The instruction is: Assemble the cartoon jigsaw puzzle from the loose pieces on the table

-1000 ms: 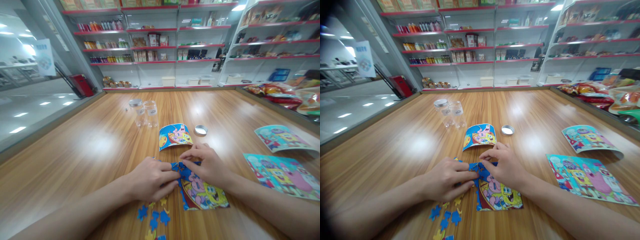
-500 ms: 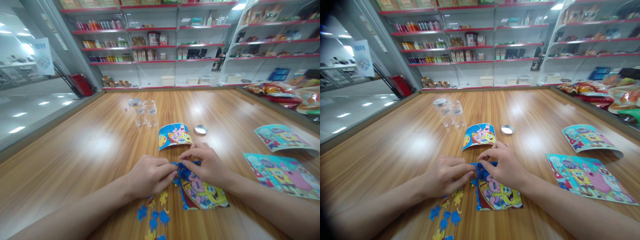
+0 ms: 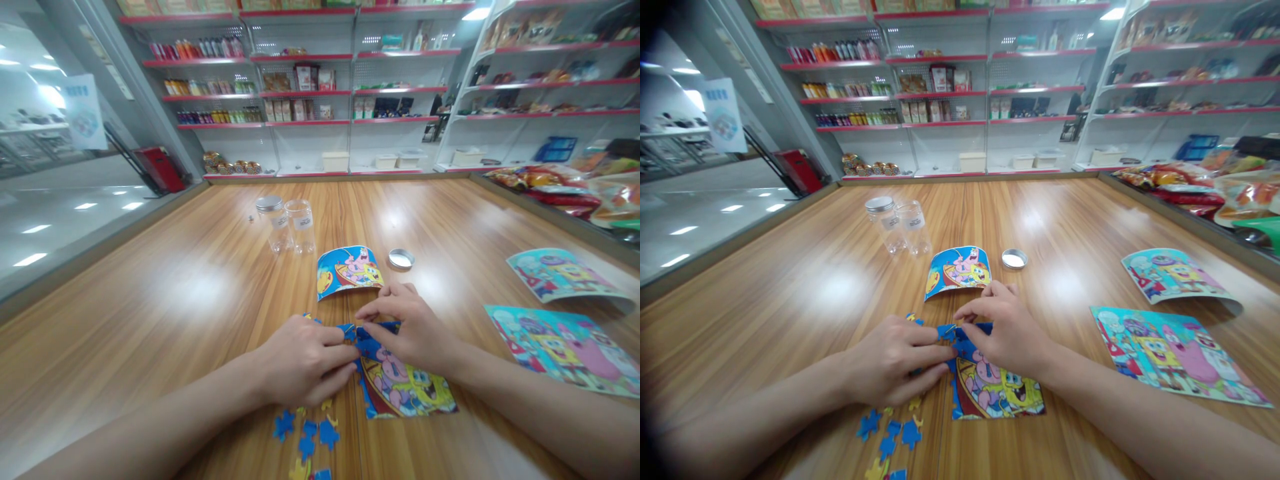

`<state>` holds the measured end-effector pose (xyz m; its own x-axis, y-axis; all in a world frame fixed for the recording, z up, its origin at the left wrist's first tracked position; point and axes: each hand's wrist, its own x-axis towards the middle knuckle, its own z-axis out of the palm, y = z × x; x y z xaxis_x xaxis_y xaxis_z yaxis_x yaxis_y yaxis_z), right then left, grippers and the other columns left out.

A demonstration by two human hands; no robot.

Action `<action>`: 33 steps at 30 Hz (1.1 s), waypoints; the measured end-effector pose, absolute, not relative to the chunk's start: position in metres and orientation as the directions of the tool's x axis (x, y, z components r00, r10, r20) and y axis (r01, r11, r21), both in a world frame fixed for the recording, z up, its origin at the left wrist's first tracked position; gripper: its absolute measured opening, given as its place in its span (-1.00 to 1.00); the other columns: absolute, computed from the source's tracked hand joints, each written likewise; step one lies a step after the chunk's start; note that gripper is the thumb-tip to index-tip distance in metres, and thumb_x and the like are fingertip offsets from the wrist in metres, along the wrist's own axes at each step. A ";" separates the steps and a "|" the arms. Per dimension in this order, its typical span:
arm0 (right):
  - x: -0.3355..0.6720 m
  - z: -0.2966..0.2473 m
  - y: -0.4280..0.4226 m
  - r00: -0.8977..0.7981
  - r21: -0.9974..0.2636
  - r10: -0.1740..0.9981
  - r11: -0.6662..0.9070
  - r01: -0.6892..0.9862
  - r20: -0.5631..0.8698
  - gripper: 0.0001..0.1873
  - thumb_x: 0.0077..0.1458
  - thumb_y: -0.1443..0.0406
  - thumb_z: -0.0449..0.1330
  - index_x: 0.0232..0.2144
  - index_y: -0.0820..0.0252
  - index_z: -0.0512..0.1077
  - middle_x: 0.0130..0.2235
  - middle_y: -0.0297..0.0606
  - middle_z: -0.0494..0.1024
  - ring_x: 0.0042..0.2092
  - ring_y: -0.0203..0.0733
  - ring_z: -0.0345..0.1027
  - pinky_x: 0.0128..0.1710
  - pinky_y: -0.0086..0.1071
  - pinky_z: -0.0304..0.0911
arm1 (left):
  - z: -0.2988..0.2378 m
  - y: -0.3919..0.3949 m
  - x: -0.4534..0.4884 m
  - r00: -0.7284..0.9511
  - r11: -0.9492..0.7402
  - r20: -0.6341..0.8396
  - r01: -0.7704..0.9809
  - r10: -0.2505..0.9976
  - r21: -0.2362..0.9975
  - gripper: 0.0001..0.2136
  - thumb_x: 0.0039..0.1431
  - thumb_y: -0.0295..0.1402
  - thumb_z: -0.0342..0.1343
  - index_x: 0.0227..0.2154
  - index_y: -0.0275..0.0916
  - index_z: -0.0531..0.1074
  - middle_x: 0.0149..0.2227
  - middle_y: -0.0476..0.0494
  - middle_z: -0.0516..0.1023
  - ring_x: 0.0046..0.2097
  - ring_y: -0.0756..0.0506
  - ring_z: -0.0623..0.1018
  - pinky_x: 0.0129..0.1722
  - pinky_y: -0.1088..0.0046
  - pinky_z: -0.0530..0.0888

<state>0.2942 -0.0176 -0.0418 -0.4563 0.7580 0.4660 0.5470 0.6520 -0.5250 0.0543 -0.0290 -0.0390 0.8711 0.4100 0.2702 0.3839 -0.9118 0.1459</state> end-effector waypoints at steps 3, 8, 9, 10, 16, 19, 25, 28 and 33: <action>0.294 -0.042 -0.017 -0.469 -0.519 0.754 0.657 0.547 0.460 -0.80 0.11 0.39 0.30 -0.20 0.03 0.57 -0.33 -0.33 0.58 -0.18 -0.13 0.34 -0.12 -0.15 0.12 | -0.039 -0.029 0.054 0.870 -0.913 0.279 0.380 0.408 0.149 -0.76 0.37 -0.31 -0.05 -0.10 -0.17 0.52 -0.40 -0.05 0.51 -0.47 -0.05 0.47 -0.58 0.37 0.25; 0.294 -0.042 -0.017 -0.467 -0.519 0.756 0.654 0.550 0.459 -0.81 0.12 0.38 0.29 -0.21 0.02 0.57 -0.32 -0.33 0.58 -0.18 -0.12 0.33 -0.12 -0.15 0.13 | -0.038 -0.028 0.055 0.869 -0.917 0.294 0.370 0.399 0.150 -0.77 0.35 -0.33 -0.03 -0.11 -0.20 0.52 -0.41 -0.07 0.53 -0.47 -0.04 0.48 -0.58 0.40 0.26; 0.294 -0.042 -0.017 -0.469 -0.517 0.755 0.656 0.550 0.459 -0.80 0.12 0.38 0.29 -0.20 0.02 0.57 -0.32 -0.33 0.58 -0.18 -0.12 0.33 -0.12 -0.15 0.13 | -0.038 -0.028 0.055 0.869 -0.917 0.295 0.369 0.398 0.149 -0.77 0.35 -0.33 -0.03 -0.12 -0.20 0.52 -0.41 -0.07 0.53 -0.47 -0.04 0.48 -0.58 0.41 0.27; 0.294 -0.042 -0.017 -0.470 -0.515 0.754 0.657 0.550 0.459 -0.79 0.11 0.39 0.29 -0.20 0.02 0.57 -0.32 -0.33 0.58 -0.17 -0.12 0.33 -0.12 -0.15 0.13 | -0.038 -0.028 0.055 0.868 -0.917 0.295 0.370 0.399 0.149 -0.77 0.35 -0.33 -0.03 -0.13 -0.21 0.52 -0.41 -0.07 0.53 -0.47 -0.04 0.48 -0.58 0.41 0.27; 0.295 -0.044 -0.017 -0.465 -0.504 0.752 0.659 0.559 0.467 -0.79 0.15 0.42 0.22 -0.21 0.05 0.57 -0.35 -0.29 0.55 -0.18 -0.12 0.35 -0.14 -0.15 0.13 | -0.037 -0.029 0.055 0.868 -0.916 0.292 0.372 0.401 0.151 -0.77 0.34 -0.33 -0.02 -0.12 -0.20 0.52 -0.42 -0.06 0.52 -0.49 -0.05 0.48 -0.60 0.38 0.27; 0.295 -0.043 -0.016 -0.473 -0.494 0.745 0.667 0.559 0.471 -0.78 0.17 0.44 0.18 -0.22 0.06 0.56 -0.34 -0.30 0.57 -0.18 -0.11 0.35 -0.13 -0.14 0.13 | -0.038 -0.029 0.055 0.869 -0.915 0.288 0.375 0.402 0.148 -0.77 0.35 -0.32 -0.03 -0.11 -0.19 0.52 -0.41 -0.05 0.52 -0.48 -0.05 0.48 -0.60 0.38 0.27; 0.295 -0.037 -0.019 -0.537 -0.445 0.708 0.706 0.551 0.459 -0.78 0.16 0.42 0.16 -0.19 0.09 0.54 -0.25 -0.30 0.62 -0.14 -0.07 0.34 -0.10 -0.10 0.13 | -0.038 -0.029 0.055 0.872 -0.917 0.283 0.373 0.399 0.144 -0.77 0.35 -0.32 -0.03 -0.13 -0.20 0.53 -0.42 -0.05 0.52 -0.48 -0.05 0.48 -0.59 0.38 0.27; 0.293 -0.034 -0.023 -0.583 -0.412 0.691 0.723 0.554 0.427 -0.74 0.11 0.40 0.21 -0.13 0.09 0.52 -0.19 -0.30 0.62 -0.11 -0.04 0.31 -0.06 -0.06 0.10 | -0.037 -0.028 0.056 0.872 -0.917 0.287 0.373 0.398 0.138 -0.77 0.35 -0.32 -0.03 -0.18 -0.20 0.54 -0.44 -0.04 0.50 -0.49 -0.05 0.46 -0.60 0.37 0.27; 0.290 -0.034 -0.025 -0.608 -0.395 0.687 0.726 0.563 0.399 -0.68 0.06 0.41 0.26 -0.10 0.08 0.51 -0.17 -0.28 0.62 -0.08 0.00 0.29 -0.04 -0.04 0.09 | -0.037 -0.028 0.056 0.870 -0.918 0.291 0.372 0.397 0.140 -0.78 0.34 -0.33 -0.03 -0.22 -0.21 0.54 -0.43 -0.04 0.51 -0.49 -0.04 0.47 -0.59 0.38 0.30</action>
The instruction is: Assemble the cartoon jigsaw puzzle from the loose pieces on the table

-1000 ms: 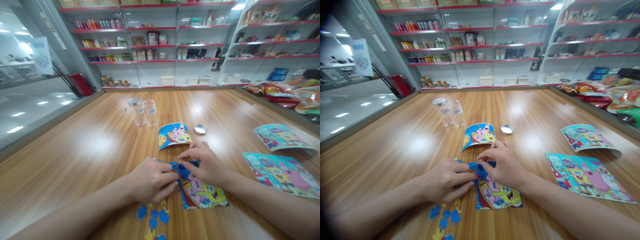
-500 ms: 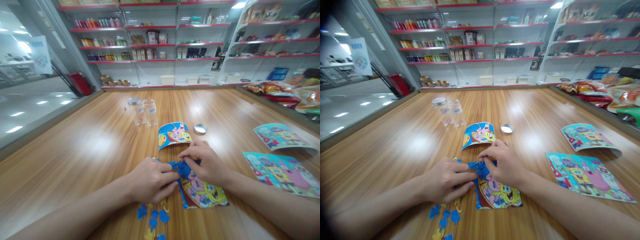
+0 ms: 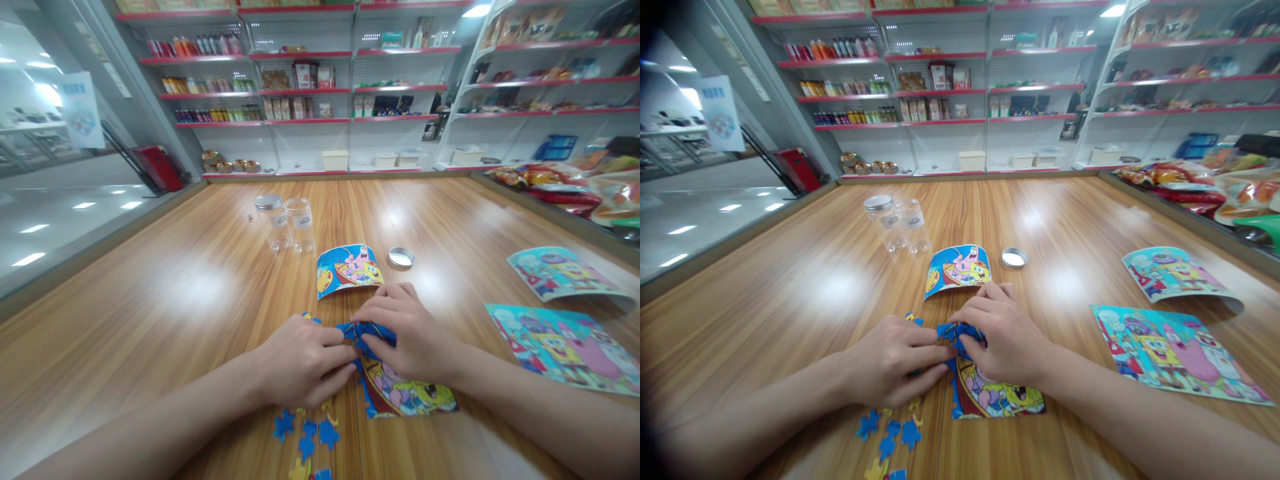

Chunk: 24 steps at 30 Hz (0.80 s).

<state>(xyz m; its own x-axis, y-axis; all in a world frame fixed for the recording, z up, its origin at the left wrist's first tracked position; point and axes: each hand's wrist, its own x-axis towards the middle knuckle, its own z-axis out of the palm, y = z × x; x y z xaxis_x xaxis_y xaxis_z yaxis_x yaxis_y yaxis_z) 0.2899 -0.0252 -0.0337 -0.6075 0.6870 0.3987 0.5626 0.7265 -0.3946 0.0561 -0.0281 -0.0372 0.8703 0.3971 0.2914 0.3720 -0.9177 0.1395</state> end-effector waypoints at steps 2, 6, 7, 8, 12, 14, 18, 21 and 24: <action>0.290 -0.034 -0.025 -0.613 -0.396 0.684 0.729 0.559 0.395 -0.70 0.07 0.40 0.26 -0.11 0.08 0.51 -0.18 -0.28 0.61 -0.08 -0.01 0.29 -0.04 -0.05 0.09 | -0.037 -0.029 0.056 0.870 -0.918 0.295 0.370 0.395 0.141 -0.78 0.34 -0.33 -0.02 -0.24 -0.21 0.54 -0.44 -0.04 0.51 -0.49 -0.03 0.47 -0.60 0.39 0.29; 0.291 -0.035 -0.023 -0.616 -0.404 0.678 0.734 0.546 0.400 -0.71 0.10 0.41 0.23 -0.11 0.07 0.51 -0.18 -0.27 0.59 -0.09 -0.03 0.31 -0.05 -0.08 0.10 | -0.037 -0.029 0.055 0.870 -0.920 0.300 0.365 0.391 0.140 -0.79 0.33 -0.34 -0.02 -0.26 -0.22 0.53 -0.45 -0.04 0.50 -0.49 -0.02 0.47 -0.60 0.41 0.30; 0.292 -0.036 -0.023 -0.614 -0.408 0.678 0.735 0.542 0.405 -0.72 0.11 0.42 0.23 -0.11 0.07 0.51 -0.19 -0.27 0.59 -0.09 -0.04 0.31 -0.06 -0.09 0.10 | -0.037 -0.028 0.055 0.871 -0.921 0.301 0.364 0.389 0.138 -0.79 0.33 -0.34 -0.02 -0.25 -0.22 0.53 -0.45 -0.05 0.50 -0.49 -0.02 0.47 -0.60 0.41 0.31; 0.293 -0.036 -0.022 -0.609 -0.414 0.679 0.734 0.539 0.410 -0.72 0.12 0.42 0.21 -0.12 0.07 0.52 -0.20 -0.26 0.57 -0.10 -0.05 0.32 -0.07 -0.10 0.11 | -0.037 -0.028 0.054 0.871 -0.922 0.301 0.363 0.387 0.136 -0.80 0.34 -0.34 -0.02 -0.23 -0.21 0.52 -0.44 -0.05 0.51 -0.48 -0.02 0.47 -0.59 0.42 0.31; 0.297 -0.038 -0.018 -0.586 -0.449 0.686 0.726 0.520 0.431 -0.73 0.12 0.46 0.17 -0.15 0.10 0.52 -0.24 -0.25 0.53 -0.14 -0.09 0.35 -0.12 -0.15 0.13 | -0.039 -0.027 0.053 0.873 -0.922 0.297 0.362 0.386 0.135 -0.79 0.33 -0.34 -0.02 -0.17 -0.21 0.52 -0.43 -0.05 0.52 -0.48 -0.03 0.48 -0.59 0.42 0.31; 0.299 -0.039 -0.017 -0.580 -0.462 0.688 0.725 0.511 0.437 -0.71 0.12 0.48 0.16 -0.14 0.10 0.51 -0.25 -0.26 0.52 -0.15 -0.11 0.36 -0.13 -0.16 0.13 | -0.039 -0.027 0.053 0.877 -0.923 0.290 0.361 0.384 0.131 -0.79 0.34 -0.33 -0.02 -0.14 -0.20 0.51 -0.43 -0.05 0.52 -0.48 -0.04 0.48 -0.59 0.41 0.30; 0.300 -0.041 -0.016 -0.561 -0.463 0.703 0.711 0.529 0.437 -0.74 0.15 0.47 0.14 -0.17 0.10 0.52 -0.25 -0.25 0.52 -0.16 -0.11 0.36 -0.16 -0.17 0.14 | -0.040 -0.026 0.050 0.874 -0.931 0.319 0.350 0.366 0.107 -0.78 0.33 -0.34 -0.01 -0.08 -0.21 0.50 -0.43 -0.04 0.51 -0.48 -0.04 0.48 -0.60 0.41 0.30; 0.300 -0.042 -0.016 -0.528 -0.465 0.718 0.697 0.546 0.454 -0.77 0.17 0.45 0.14 -0.20 0.11 0.52 -0.26 -0.24 0.54 -0.16 -0.10 0.38 -0.17 -0.18 0.16 | -0.042 -0.024 0.047 0.807 -0.904 0.416 0.415 0.418 0.102 -0.76 0.31 -0.38 -0.01 -0.05 -0.24 0.49 -0.46 -0.03 0.48 -0.49 -0.01 0.46 -0.61 0.44 0.29; 0.299 -0.042 -0.016 -0.469 -0.487 0.739 0.673 0.557 0.484 -0.81 0.17 0.43 0.16 -0.23 0.11 0.51 -0.28 -0.25 0.54 -0.18 -0.11 0.39 -0.16 -0.19 0.20 | -0.044 -0.020 0.044 0.751 -0.867 0.450 0.483 0.483 0.124 -0.75 0.30 -0.42 0.00 -0.03 -0.24 0.48 -0.44 -0.03 0.50 -0.47 -0.01 0.49 -0.59 0.44 0.31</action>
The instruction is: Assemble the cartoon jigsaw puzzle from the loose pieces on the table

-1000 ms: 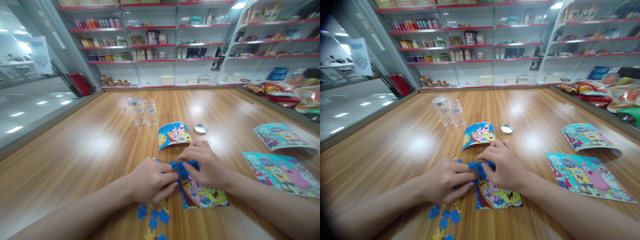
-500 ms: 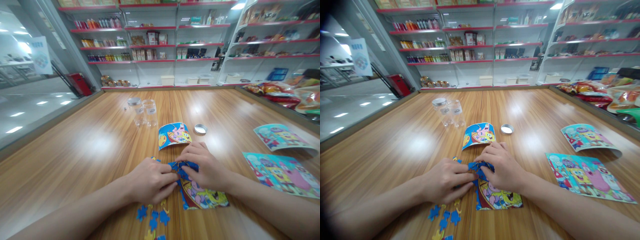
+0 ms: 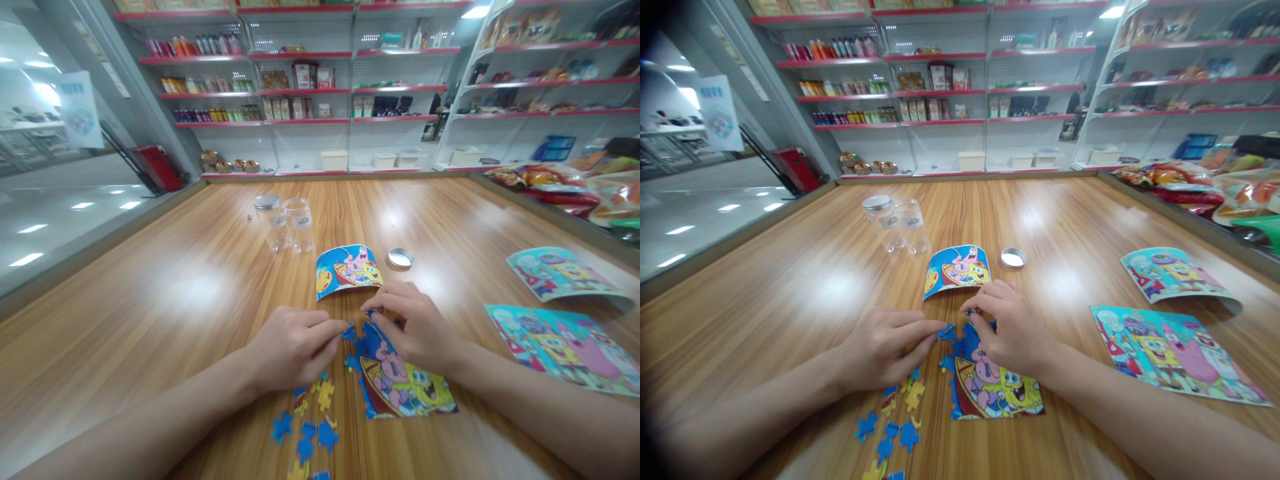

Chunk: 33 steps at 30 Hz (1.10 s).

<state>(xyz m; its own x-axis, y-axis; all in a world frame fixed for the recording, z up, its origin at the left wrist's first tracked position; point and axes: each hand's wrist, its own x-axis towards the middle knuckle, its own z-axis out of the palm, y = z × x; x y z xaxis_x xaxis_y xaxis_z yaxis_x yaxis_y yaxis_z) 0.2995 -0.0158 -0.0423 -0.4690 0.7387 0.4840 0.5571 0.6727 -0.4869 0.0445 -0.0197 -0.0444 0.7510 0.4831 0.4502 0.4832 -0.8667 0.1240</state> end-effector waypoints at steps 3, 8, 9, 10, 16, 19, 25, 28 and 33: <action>0.300 -0.042 -0.015 -0.407 -0.504 0.755 0.649 0.569 0.514 -0.86 0.16 0.42 0.18 -0.26 0.12 0.50 -0.32 -0.28 0.55 -0.23 -0.14 0.39 -0.18 -0.20 0.23 | -0.047 -0.017 0.043 0.776 -0.868 0.406 0.485 0.483 0.106 -0.75 0.31 -0.41 -0.01 -0.02 -0.21 0.48 -0.46 -0.02 0.47 -0.47 -0.03 0.48 -0.58 0.43 0.28; 0.301 -0.039 -0.014 -0.285 -0.547 0.763 0.624 0.558 0.580 -0.88 0.15 0.40 0.20 -0.27 0.14 0.51 -0.34 -0.28 0.54 -0.27 -0.16 0.39 -0.22 -0.25 0.27 | -0.049 -0.017 0.043 0.800 -0.872 0.361 0.481 0.480 0.093 -0.73 0.32 -0.39 -0.02 0.01 -0.19 0.45 -0.44 -0.02 0.48 -0.46 -0.05 0.49 -0.58 0.40 0.25; 0.301 -0.039 -0.013 -0.265 -0.560 0.768 0.616 0.554 0.583 -0.89 0.15 0.40 0.21 -0.27 0.13 0.51 -0.34 -0.28 0.54 -0.27 -0.16 0.39 -0.23 -0.25 0.27 | -0.048 -0.017 0.042 0.801 -0.871 0.356 0.482 0.482 0.093 -0.73 0.32 -0.38 -0.02 0.01 -0.19 0.45 -0.44 -0.02 0.48 -0.46 -0.06 0.49 -0.58 0.40 0.24; 0.301 -0.039 -0.013 -0.249 -0.571 0.774 0.608 0.551 0.583 -0.89 0.15 0.39 0.21 -0.26 0.13 0.51 -0.33 -0.28 0.55 -0.27 -0.16 0.39 -0.22 -0.25 0.28 | -0.048 -0.017 0.042 0.803 -0.870 0.347 0.484 0.484 0.092 -0.73 0.33 -0.38 -0.02 0.02 -0.18 0.45 -0.44 -0.02 0.48 -0.46 -0.06 0.49 -0.58 0.40 0.24; 0.301 -0.040 -0.012 -0.225 -0.588 0.785 0.590 0.553 0.577 -0.91 0.15 0.38 0.22 -0.28 0.12 0.51 -0.34 -0.29 0.55 -0.27 -0.17 0.39 -0.23 -0.26 0.28 | -0.047 -0.015 0.042 0.814 -0.866 0.306 0.493 0.493 0.085 -0.72 0.33 -0.37 -0.05 0.02 -0.16 0.45 -0.43 -0.02 0.48 -0.46 -0.06 0.49 -0.58 0.39 0.23; 0.302 -0.041 -0.013 -0.219 -0.590 0.787 0.586 0.556 0.577 -0.91 0.14 0.38 0.23 -0.28 0.13 0.51 -0.33 -0.29 0.56 -0.27 -0.17 0.39 -0.23 -0.25 0.29 | -0.048 -0.015 0.042 0.816 -0.867 0.307 0.491 0.491 0.082 -0.72 0.33 -0.37 -0.04 0.03 -0.17 0.45 -0.43 -0.03 0.47 -0.46 -0.06 0.48 -0.58 0.39 0.23; 0.302 -0.042 -0.012 -0.233 -0.591 0.785 0.594 0.545 0.575 -0.82 0.17 0.39 0.20 -0.17 0.12 0.53 -0.30 -0.27 0.57 -0.26 -0.15 0.39 -0.22 -0.24 0.29 | -0.048 -0.015 0.041 0.822 -0.872 0.300 0.479 0.485 0.097 -0.72 0.33 -0.38 -0.04 0.03 -0.18 0.45 -0.43 -0.03 0.48 -0.45 -0.06 0.49 -0.56 0.39 0.27; 0.302 -0.042 -0.011 -0.258 -0.593 0.774 0.615 0.519 0.577 -0.75 0.21 0.41 0.16 -0.10 0.12 0.53 -0.28 -0.26 0.56 -0.23 -0.16 0.40 -0.21 -0.25 0.30 | -0.048 -0.014 0.041 0.821 -0.872 0.300 0.479 0.485 0.099 -0.72 0.34 -0.37 -0.04 0.03 -0.16 0.45 -0.43 -0.02 0.48 -0.45 -0.06 0.48 -0.56 0.40 0.27; 0.302 -0.040 -0.011 -0.252 -0.591 0.770 0.619 0.517 0.586 -0.80 0.19 0.43 0.16 -0.20 0.14 0.54 -0.28 -0.26 0.58 -0.23 -0.15 0.42 -0.20 -0.25 0.30 | -0.049 -0.015 0.041 0.820 -0.869 0.293 0.484 0.491 0.100 -0.71 0.34 -0.37 -0.05 0.03 -0.15 0.45 -0.43 -0.01 0.47 -0.45 -0.06 0.47 -0.56 0.40 0.27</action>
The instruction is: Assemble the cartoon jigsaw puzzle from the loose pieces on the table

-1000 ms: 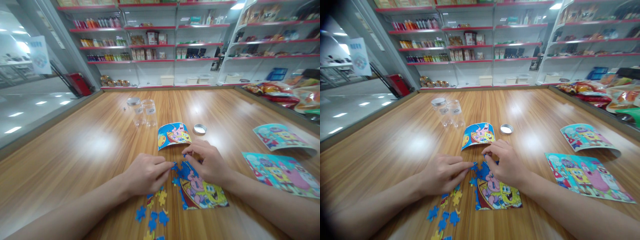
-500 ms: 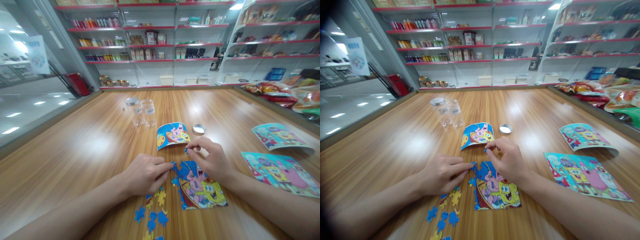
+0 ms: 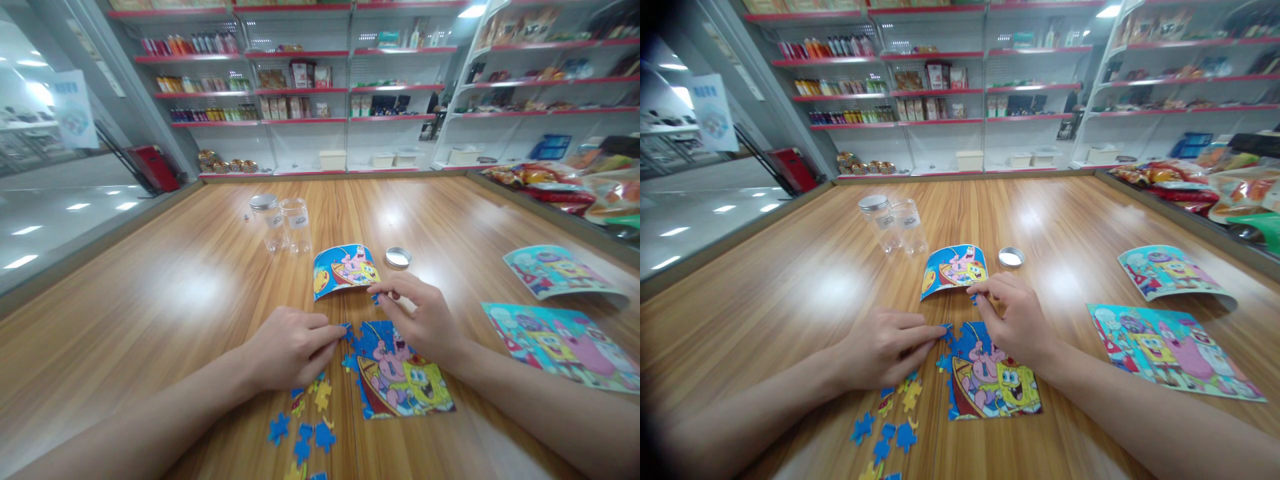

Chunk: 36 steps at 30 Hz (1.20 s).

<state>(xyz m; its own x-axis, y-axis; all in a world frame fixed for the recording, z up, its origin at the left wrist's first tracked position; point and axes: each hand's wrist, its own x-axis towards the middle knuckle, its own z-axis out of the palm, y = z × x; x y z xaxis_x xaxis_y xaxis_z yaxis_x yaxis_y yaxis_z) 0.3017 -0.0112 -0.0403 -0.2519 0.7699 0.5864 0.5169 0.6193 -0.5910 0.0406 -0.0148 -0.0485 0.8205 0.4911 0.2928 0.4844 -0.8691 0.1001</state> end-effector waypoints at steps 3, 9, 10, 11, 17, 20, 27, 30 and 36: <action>0.301 -0.041 -0.011 -0.238 -0.593 0.775 0.610 0.526 0.586 -0.84 0.16 0.41 0.20 -0.23 0.14 0.54 -0.28 -0.26 0.59 -0.24 -0.15 0.41 -0.20 -0.24 0.30 | -0.049 -0.015 0.040 0.821 -0.866 0.281 0.489 0.497 0.105 -0.70 0.34 -0.37 -0.05 0.05 -0.15 0.44 -0.42 -0.02 0.48 -0.44 -0.06 0.48 -0.54 0.40 0.28; 0.301 -0.043 -0.012 -0.228 -0.604 0.784 0.597 0.527 0.577 -0.89 0.13 0.40 0.24 -0.27 0.15 0.53 -0.32 -0.27 0.56 -0.24 -0.16 0.43 -0.22 -0.25 0.31 | -0.049 -0.014 0.040 0.821 -0.866 0.280 0.488 0.498 0.108 -0.70 0.35 -0.37 -0.05 0.06 -0.13 0.44 -0.43 -0.01 0.47 -0.45 -0.06 0.47 -0.55 0.39 0.25; 0.301 -0.043 -0.012 -0.230 -0.605 0.786 0.596 0.527 0.574 -0.89 0.13 0.40 0.24 -0.27 0.15 0.54 -0.32 -0.27 0.56 -0.24 -0.16 0.43 -0.22 -0.25 0.31 | -0.049 -0.014 0.040 0.821 -0.867 0.284 0.488 0.496 0.105 -0.70 0.35 -0.37 -0.05 0.06 -0.13 0.44 -0.43 -0.01 0.47 -0.45 -0.06 0.47 -0.56 0.39 0.24; 0.300 -0.043 -0.012 -0.232 -0.607 0.787 0.596 0.526 0.572 -0.90 0.13 0.39 0.24 -0.28 0.14 0.54 -0.32 -0.27 0.56 -0.24 -0.16 0.43 -0.21 -0.25 0.31 | -0.049 -0.014 0.040 0.820 -0.868 0.289 0.487 0.493 0.100 -0.70 0.34 -0.37 -0.05 0.06 -0.13 0.44 -0.44 -0.01 0.46 -0.46 -0.06 0.47 -0.57 0.39 0.23; 0.299 -0.043 -0.014 -0.248 -0.602 0.779 0.609 0.516 0.576 -0.89 0.14 0.38 0.25 -0.26 0.14 0.54 -0.33 -0.28 0.55 -0.26 -0.18 0.45 -0.24 -0.27 0.35 | -0.049 -0.014 0.040 0.823 -0.872 0.295 0.481 0.485 0.092 -0.70 0.35 -0.37 -0.05 0.06 -0.14 0.43 -0.44 -0.01 0.47 -0.47 -0.05 0.47 -0.57 0.41 0.23; 0.298 -0.044 -0.015 -0.247 -0.608 0.777 0.613 0.505 0.579 -0.84 0.16 0.38 0.25 -0.18 0.12 0.53 -0.30 -0.29 0.59 -0.25 -0.21 0.48 -0.22 -0.29 0.38 | -0.049 -0.014 0.041 0.823 -0.875 0.304 0.472 0.480 0.106 -0.71 0.34 -0.37 -0.04 0.06 -0.17 0.43 -0.43 -0.02 0.50 -0.45 -0.05 0.49 -0.55 0.41 0.26; 0.290 -0.042 -0.024 -0.298 -0.621 0.773 0.630 0.466 0.560 -0.79 0.16 0.36 0.27 -0.12 0.06 0.50 -0.31 -0.36 0.65 -0.17 -0.17 0.50 -0.14 -0.26 0.37 | -0.046 -0.022 0.055 0.636 -0.790 0.470 0.516 0.612 0.330 -0.81 0.32 -0.32 0.09 -0.06 -0.21 0.47 -0.45 0.03 0.53 -0.53 0.04 0.41 -0.51 0.48 0.27; 0.285 -0.040 -0.028 -0.311 -0.627 0.774 0.630 0.458 0.551 -0.81 0.16 0.35 0.27 -0.15 0.06 0.51 -0.29 -0.35 0.65 -0.18 -0.17 0.50 -0.15 -0.26 0.36 | -0.044 -0.027 0.062 0.573 -0.712 0.425 0.518 0.700 0.474 -0.88 0.32 -0.30 0.10 -0.24 -0.23 0.49 -0.56 0.09 0.39 -0.56 0.07 0.31 -0.53 0.51 0.21; 0.284 -0.038 -0.031 -0.358 -0.622 0.763 0.646 0.444 0.537 -0.83 0.20 0.35 0.24 -0.14 0.08 0.51 -0.27 -0.32 0.62 -0.19 -0.18 0.48 -0.14 -0.25 0.31 | -0.038 -0.028 0.065 0.547 -0.565 0.275 0.481 0.791 0.671 -0.82 0.31 -0.33 0.08 -0.40 -0.27 0.43 -0.59 0.12 0.22 -0.55 0.09 0.23 -0.54 0.56 0.16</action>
<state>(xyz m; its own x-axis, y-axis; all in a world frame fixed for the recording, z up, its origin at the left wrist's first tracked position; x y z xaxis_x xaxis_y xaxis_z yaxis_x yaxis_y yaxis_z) 0.2844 -0.0308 -0.0384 -0.3585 0.7635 0.5372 0.4435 0.6456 -0.6216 0.0655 -0.0279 -0.0378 0.5469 0.7909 0.2746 0.4806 -0.5651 0.6706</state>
